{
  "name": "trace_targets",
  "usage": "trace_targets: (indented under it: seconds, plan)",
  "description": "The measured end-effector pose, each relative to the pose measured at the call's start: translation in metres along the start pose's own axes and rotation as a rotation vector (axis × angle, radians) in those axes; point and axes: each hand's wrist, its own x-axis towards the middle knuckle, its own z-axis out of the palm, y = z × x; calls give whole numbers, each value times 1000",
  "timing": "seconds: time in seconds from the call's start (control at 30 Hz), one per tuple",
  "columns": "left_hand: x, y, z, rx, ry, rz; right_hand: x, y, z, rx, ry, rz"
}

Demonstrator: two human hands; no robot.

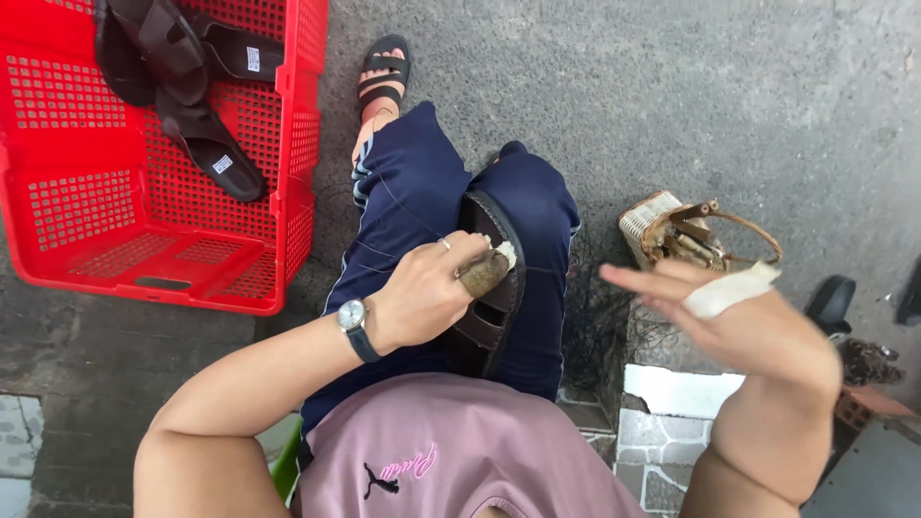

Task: Hand-stitching the upper strap of a brown sandal to its sole using a needle and thick thread.

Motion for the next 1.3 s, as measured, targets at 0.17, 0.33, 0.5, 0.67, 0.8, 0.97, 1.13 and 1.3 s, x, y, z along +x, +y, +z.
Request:
trace_targets:
  seconds: [0.17,0.33,0.5,0.67,0.8,0.97,1.13,1.3]
  plan:
    - [-1,-5,-14,-180,157,-319,34,-41,16,534,266,-64]
    - [3,-8,-47,34,122,-282,64,-36,81,851,594,-201]
    - [2,6,-68,89,-147,-205,65,-42,82,1049,615,-111]
    - [5,22,-88,-139,-393,-348,64,-69,68,1145,456,-190]
    - [12,45,-102,-659,-285,-350,72,-83,61,1087,493,-308]
    - [15,46,-101,-731,-194,-262,54,-62,78,885,848,-122]
    - [20,51,-81,-759,-179,-262,61,-74,86,822,675,-137]
    - [9,55,-63,-776,-82,-266,69,-81,66,913,572,-242]
